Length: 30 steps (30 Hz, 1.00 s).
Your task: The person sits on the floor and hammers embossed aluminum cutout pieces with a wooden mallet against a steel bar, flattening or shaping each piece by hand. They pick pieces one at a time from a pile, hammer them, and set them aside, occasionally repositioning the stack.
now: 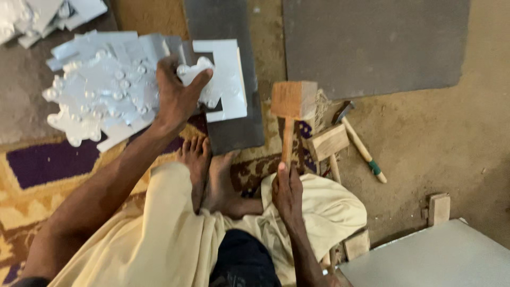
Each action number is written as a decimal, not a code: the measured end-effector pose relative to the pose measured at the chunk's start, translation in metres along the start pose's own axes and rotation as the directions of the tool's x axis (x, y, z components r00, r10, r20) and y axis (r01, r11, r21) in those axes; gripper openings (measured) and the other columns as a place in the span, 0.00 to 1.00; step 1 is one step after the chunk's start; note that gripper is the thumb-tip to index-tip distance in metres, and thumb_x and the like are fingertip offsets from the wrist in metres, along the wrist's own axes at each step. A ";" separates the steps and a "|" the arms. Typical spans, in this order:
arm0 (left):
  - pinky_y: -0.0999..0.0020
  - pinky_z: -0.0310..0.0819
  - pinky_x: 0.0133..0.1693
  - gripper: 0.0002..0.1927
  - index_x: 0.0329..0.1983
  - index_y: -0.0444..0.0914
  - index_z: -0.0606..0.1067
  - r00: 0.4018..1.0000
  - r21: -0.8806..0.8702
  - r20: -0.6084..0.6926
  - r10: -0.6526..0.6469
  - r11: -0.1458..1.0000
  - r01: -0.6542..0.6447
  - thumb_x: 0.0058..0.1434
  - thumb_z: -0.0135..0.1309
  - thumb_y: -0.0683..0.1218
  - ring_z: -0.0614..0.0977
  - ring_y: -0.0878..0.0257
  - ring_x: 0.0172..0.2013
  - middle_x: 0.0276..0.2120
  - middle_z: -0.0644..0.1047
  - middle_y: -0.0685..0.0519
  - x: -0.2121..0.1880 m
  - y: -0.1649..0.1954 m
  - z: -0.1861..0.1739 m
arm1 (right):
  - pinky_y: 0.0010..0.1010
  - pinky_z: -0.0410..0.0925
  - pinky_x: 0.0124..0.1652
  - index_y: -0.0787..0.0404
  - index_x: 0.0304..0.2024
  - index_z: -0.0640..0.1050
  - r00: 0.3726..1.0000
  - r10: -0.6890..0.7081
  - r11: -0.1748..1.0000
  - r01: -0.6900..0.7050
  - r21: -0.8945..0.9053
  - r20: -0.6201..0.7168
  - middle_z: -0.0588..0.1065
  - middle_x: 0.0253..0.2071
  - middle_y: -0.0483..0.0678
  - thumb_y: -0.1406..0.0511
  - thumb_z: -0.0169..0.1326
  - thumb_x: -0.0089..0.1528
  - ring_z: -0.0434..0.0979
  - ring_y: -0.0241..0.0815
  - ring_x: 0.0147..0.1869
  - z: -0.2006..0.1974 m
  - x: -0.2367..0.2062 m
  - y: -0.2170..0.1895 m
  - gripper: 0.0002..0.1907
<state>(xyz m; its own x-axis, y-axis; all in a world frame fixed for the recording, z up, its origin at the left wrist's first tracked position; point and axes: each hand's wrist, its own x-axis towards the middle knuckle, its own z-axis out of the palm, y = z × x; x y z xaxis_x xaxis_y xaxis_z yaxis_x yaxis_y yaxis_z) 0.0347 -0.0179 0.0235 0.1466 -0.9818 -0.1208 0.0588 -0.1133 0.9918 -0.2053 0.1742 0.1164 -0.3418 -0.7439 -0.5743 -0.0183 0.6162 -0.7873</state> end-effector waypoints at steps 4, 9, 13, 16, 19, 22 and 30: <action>0.67 0.84 0.46 0.36 0.61 0.28 0.58 0.951 -0.066 0.097 -0.293 0.952 0.300 0.61 0.68 0.46 0.81 0.60 0.48 0.50 0.75 0.43 0.005 0.001 0.006 | 0.26 0.51 0.13 0.55 0.33 0.67 0.994 0.109 0.994 -0.108 0.016 -0.022 0.61 0.17 0.39 0.50 0.39 0.71 0.55 0.30 0.14 -0.016 -0.007 -0.015 0.20; 0.66 0.84 0.45 0.38 0.65 0.27 0.55 0.950 -0.113 0.131 -0.285 0.947 0.300 0.62 0.65 0.44 0.81 0.59 0.47 0.50 0.75 0.43 0.002 0.002 0.026 | 0.24 0.53 0.12 0.56 0.36 0.68 0.972 -0.218 0.949 0.232 0.214 -0.087 0.61 0.18 0.39 0.51 0.33 0.75 0.56 0.29 0.15 -0.040 -0.016 -0.032 0.22; 0.65 0.85 0.44 0.38 0.65 0.25 0.55 0.946 -0.137 0.177 -0.273 0.945 0.299 0.63 0.64 0.45 0.83 0.57 0.47 0.50 0.76 0.41 0.001 0.001 0.029 | 0.25 0.55 0.15 0.57 0.34 0.67 0.957 -0.288 0.955 0.289 0.071 -0.022 0.63 0.20 0.41 0.51 0.35 0.77 0.58 0.30 0.17 -0.027 -0.006 -0.028 0.23; 0.66 0.83 0.45 0.41 0.67 0.25 0.54 0.950 0.122 0.123 -0.286 0.955 0.272 0.64 0.65 0.48 0.82 0.58 0.48 0.51 0.76 0.40 0.002 0.004 0.025 | 0.26 0.55 0.18 0.60 0.30 0.66 0.985 -0.096 0.968 0.126 -0.217 0.146 0.62 0.19 0.43 0.51 0.38 0.78 0.59 0.31 0.19 -0.015 0.007 -0.029 0.27; 0.59 0.76 0.53 0.38 0.67 0.23 0.61 0.988 0.237 0.143 0.060 0.967 -0.093 0.68 0.71 0.46 0.79 0.50 0.55 0.56 0.75 0.35 0.002 0.005 0.022 | 0.27 0.56 0.19 0.58 0.29 0.64 0.956 -0.252 0.966 0.259 -0.024 0.153 0.60 0.19 0.42 0.51 0.38 0.78 0.55 0.32 0.18 -0.014 0.009 -0.038 0.26; 0.63 0.82 0.47 0.37 0.64 0.24 0.63 0.971 0.132 0.139 -0.193 0.976 0.175 0.62 0.68 0.48 0.83 0.54 0.48 0.51 0.79 0.39 0.003 0.010 0.026 | 0.28 0.55 0.17 0.55 0.31 0.64 0.936 -0.341 0.885 0.351 0.306 -0.087 0.61 0.19 0.41 0.51 0.38 0.74 0.55 0.31 0.17 -0.014 0.007 -0.050 0.20; 0.62 0.84 0.45 0.43 0.64 0.25 0.59 0.950 0.175 0.065 -0.306 0.941 0.290 0.55 0.69 0.49 0.83 0.54 0.47 0.49 0.78 0.41 0.013 0.025 0.027 | 0.25 0.52 0.13 0.54 0.33 0.66 0.974 0.113 0.988 -0.089 -0.124 0.197 0.59 0.17 0.35 0.49 0.41 0.71 0.54 0.28 0.15 0.011 0.048 -0.062 0.20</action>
<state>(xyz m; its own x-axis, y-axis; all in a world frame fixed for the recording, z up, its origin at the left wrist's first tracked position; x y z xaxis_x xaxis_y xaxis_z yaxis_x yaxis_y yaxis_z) 0.0110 -0.0380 0.0476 0.0566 -0.9080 -0.4151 -0.0753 -0.4185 0.9051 -0.2098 0.0973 0.1356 -0.1495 -0.7059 -0.6923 -0.1044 0.7075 -0.6989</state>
